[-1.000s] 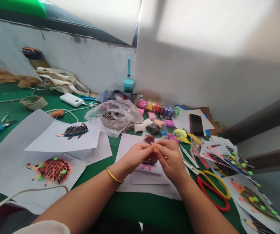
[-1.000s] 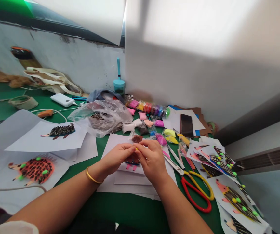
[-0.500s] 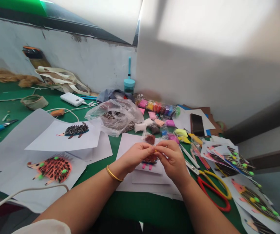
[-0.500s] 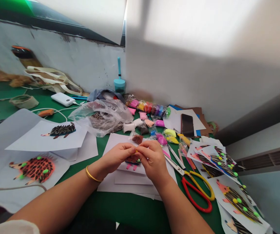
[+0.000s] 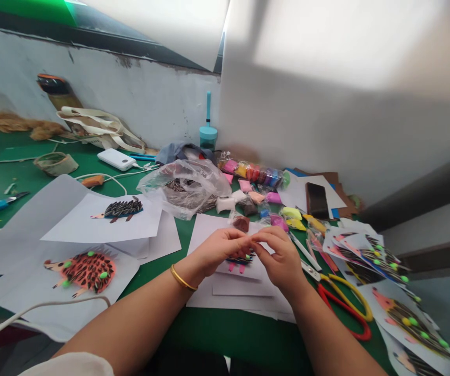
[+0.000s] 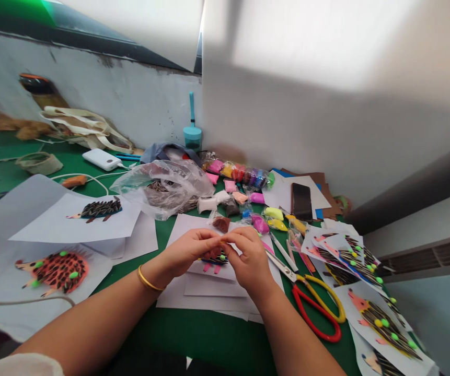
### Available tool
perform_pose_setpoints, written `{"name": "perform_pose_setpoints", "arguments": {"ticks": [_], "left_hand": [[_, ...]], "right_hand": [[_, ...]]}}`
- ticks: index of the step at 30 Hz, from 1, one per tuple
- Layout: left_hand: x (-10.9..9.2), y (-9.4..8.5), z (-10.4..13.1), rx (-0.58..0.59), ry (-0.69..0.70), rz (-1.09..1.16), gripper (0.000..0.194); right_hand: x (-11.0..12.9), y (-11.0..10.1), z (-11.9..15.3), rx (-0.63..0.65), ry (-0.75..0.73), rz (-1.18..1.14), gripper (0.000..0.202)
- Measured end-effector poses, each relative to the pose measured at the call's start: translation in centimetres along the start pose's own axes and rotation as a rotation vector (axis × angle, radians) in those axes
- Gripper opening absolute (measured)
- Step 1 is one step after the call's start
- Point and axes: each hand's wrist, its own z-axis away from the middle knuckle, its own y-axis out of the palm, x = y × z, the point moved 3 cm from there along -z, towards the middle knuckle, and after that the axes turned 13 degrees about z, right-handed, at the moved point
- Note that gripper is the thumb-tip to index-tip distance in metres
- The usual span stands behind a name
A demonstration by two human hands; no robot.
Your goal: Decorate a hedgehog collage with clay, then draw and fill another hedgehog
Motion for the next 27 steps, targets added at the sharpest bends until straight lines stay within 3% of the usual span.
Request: {"name": "perform_pose_setpoints", "arguments": {"ticks": [7,13,17,20,22,27], "left_hand": [[-0.1,-0.1,-0.1,-0.006,-0.006,0.006,0.045],[-0.2,-0.1,-0.3,-0.013,0.149,-0.238,0.043],[-0.2,-0.2,-0.3,-0.046,0.156,-0.245,0.034],[-0.4,-0.4,-0.3,-0.124,0.165,-0.117,0.026],[-0.4,-0.3,-0.3,-0.137,0.169,0.040,0.021],[0.2,0.9,0.0,-0.068,0.153,0.596,0.024]], "right_hand": [[-0.2,0.1,-0.2,0.078,-0.055,0.034,0.007],[-0.3,0.2,-0.2,0.074,-0.091,0.075,0.009],[-0.4,-0.2,-0.2,0.035,-0.029,0.071,0.008],[-0.9,-0.9,0.0,-0.078,0.127,0.029,0.007],[-0.7,-1.1,0.2,-0.127,0.155,-0.007,0.013],[1.8,0.5,0.4,-0.036,-0.069,-0.081,0.026]]}}
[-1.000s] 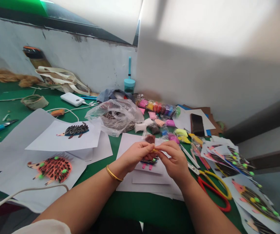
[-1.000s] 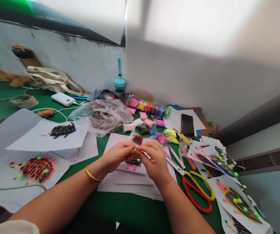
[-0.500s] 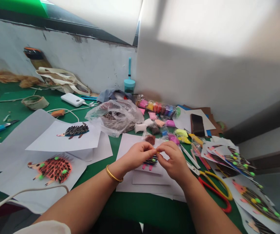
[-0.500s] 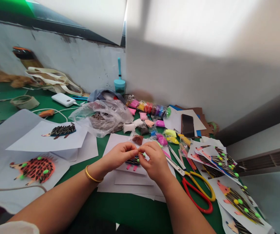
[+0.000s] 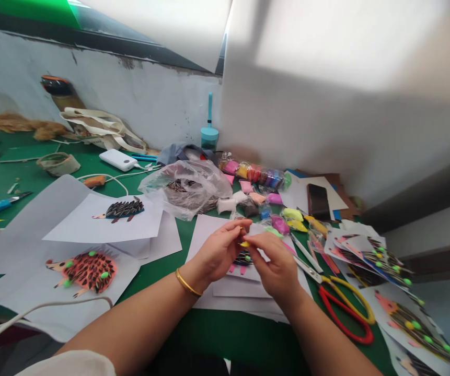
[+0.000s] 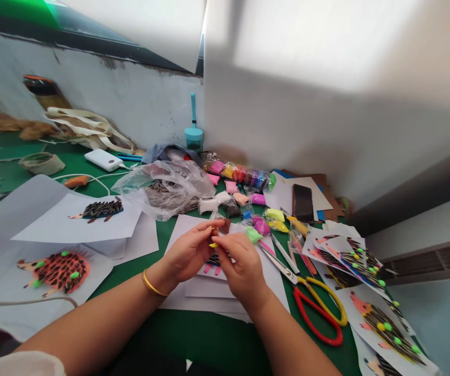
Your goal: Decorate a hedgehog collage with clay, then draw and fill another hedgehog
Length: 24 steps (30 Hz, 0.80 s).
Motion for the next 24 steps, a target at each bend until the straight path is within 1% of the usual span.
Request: {"name": "perform_pose_setpoints", "arguments": {"ticks": [2,4,5,7,9,11,12,14,16,18,21,24], "left_hand": [[0.4,0.5,0.4,-0.009,-0.117,0.199,0.026],[0.1,0.9,0.7,-0.023,-0.194,0.351,0.048],[-0.3,1.0,0.7,-0.039,-0.209,0.390,0.058],[-1.2,1.1,0.8,-0.057,-0.213,0.430,0.069],[-2.2,1.0,0.7,-0.066,-0.145,0.463,0.074],[-2.5,0.8,0.6,-0.080,-0.121,0.471,0.077],[-2.5,0.7,0.6,-0.083,-0.133,0.465,0.078],[-2.1,0.5,0.6,-0.069,-0.175,0.442,0.078],[-1.9,0.5,0.6,-0.030,-0.188,0.422,0.078],[-1.9,0.5,0.6,0.002,-0.165,0.422,0.079],[-2.0,0.4,0.6,-0.012,-0.153,0.453,0.080],[-1.8,0.3,0.6,-0.029,-0.201,0.473,0.080]], "right_hand": [[0.9,0.9,0.1,0.028,-0.072,0.027,0.028],[1.5,1.5,0.2,0.061,-0.127,0.122,0.028],[1.7,1.8,0.3,0.085,-0.145,0.184,0.028],[2.1,2.1,0.4,0.137,-0.169,0.295,0.034],[2.4,2.4,0.5,0.200,-0.207,0.354,0.048],[2.8,2.8,0.8,0.246,-0.261,0.381,0.059],[2.9,3.0,0.8,0.254,-0.279,0.396,0.064],[2.9,3.1,0.8,0.227,-0.264,0.448,0.071],[2.7,2.9,0.8,0.185,-0.221,0.503,0.072],[2.7,2.6,0.7,0.181,-0.223,0.511,0.067],[3.0,2.5,0.8,0.211,-0.295,0.448,0.063],[3.1,2.6,0.8,0.209,-0.289,0.447,0.068]]}}
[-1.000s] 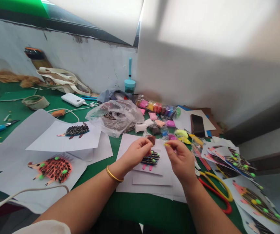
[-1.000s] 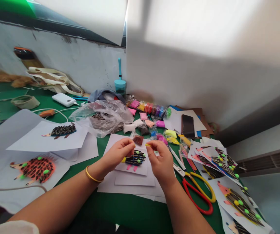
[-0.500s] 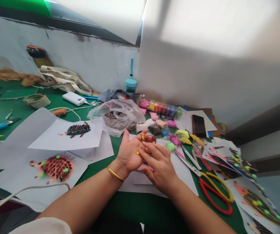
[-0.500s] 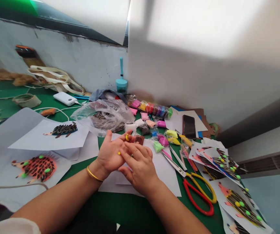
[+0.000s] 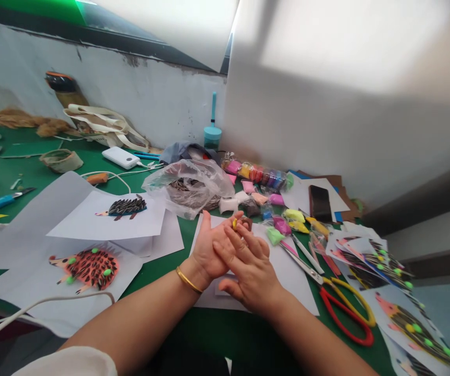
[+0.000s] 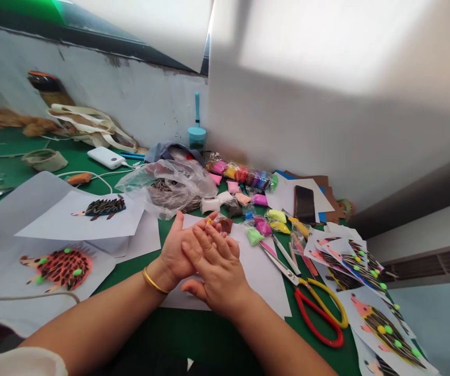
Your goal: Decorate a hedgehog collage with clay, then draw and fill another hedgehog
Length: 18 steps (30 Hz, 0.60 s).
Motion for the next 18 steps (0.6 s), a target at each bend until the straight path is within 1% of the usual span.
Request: {"name": "perform_pose_setpoints", "arguments": {"ticks": [3,6,8,10,11,13,16,18], "left_hand": [[-0.20,0.10,-0.08,0.022,0.030,-0.009,0.080],[-0.54,0.31,-0.05,0.022,0.086,-0.017,0.079],[-0.45,0.26,-0.04,-0.004,0.065,-0.024,0.080],[-0.22,0.11,-0.07,-0.016,0.024,-0.033,0.080],[-0.15,0.04,-0.11,-0.012,0.014,-0.034,0.080],[-0.23,-0.01,-0.19,0.010,0.036,-0.020,0.079],[-0.54,0.03,-0.22,0.029,0.074,0.015,0.079],[-0.49,0.03,-0.21,0.016,0.039,0.015,0.079]], "right_hand": [[-0.37,-0.14,-0.10,-0.003,0.042,0.037,0.062],[-0.39,-0.25,-0.11,-0.004,-0.010,0.007,0.055],[-0.28,-0.12,-0.08,0.007,-0.035,-0.011,0.059],[-0.38,0.07,-0.03,0.020,-0.001,0.007,0.063],[-0.50,0.12,-0.01,0.021,0.027,0.022,0.063],[-0.69,0.05,0.04,0.011,0.051,0.031,0.057],[-0.49,-0.17,0.06,-0.004,-0.018,-0.024,0.048],[-0.33,-0.18,0.03,-0.002,-0.043,-0.041,0.053]]}}
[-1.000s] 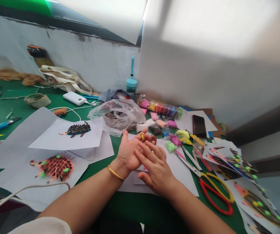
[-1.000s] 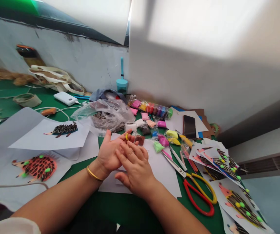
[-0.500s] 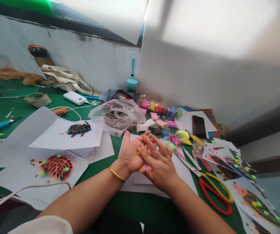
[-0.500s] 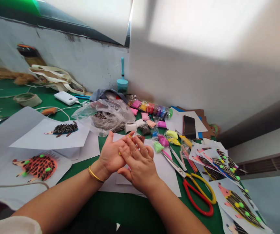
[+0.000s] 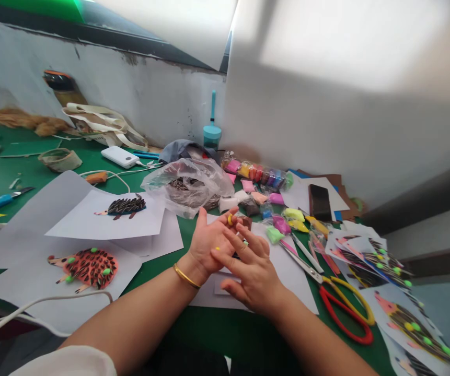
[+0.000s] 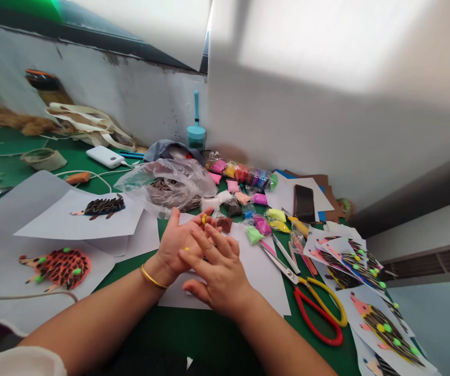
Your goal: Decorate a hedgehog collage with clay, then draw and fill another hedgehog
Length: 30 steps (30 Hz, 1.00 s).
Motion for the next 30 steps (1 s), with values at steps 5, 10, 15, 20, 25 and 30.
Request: {"name": "perform_pose_setpoints", "arguments": {"ticks": [5,10,15,20,25,30], "left_hand": [[0.02,0.08,0.03,-0.001,0.024,-0.024,0.077],[0.16,0.01,0.08,-0.019,-0.007,-0.046,0.077],[-0.05,0.02,0.10,0.011,0.043,-0.026,0.078],[0.17,-0.03,0.16,0.009,-0.034,0.001,0.078],[-0.18,0.07,0.13,0.009,0.034,-0.006,0.079],[0.47,0.04,0.30,0.005,-0.053,-0.026,0.079]], "right_hand": [[-0.36,0.05,-0.01,0.007,0.066,0.042,0.050],[-0.11,0.06,-0.08,0.021,0.018,0.014,0.055],[-0.16,-0.04,-0.22,0.012,0.069,0.020,0.041],[0.11,0.14,-0.35,0.036,0.054,0.037,0.050],[-0.04,0.01,-0.43,0.000,0.060,0.020,0.030],[-0.03,0.00,-0.49,-0.033,0.095,-0.015,0.032]]}}
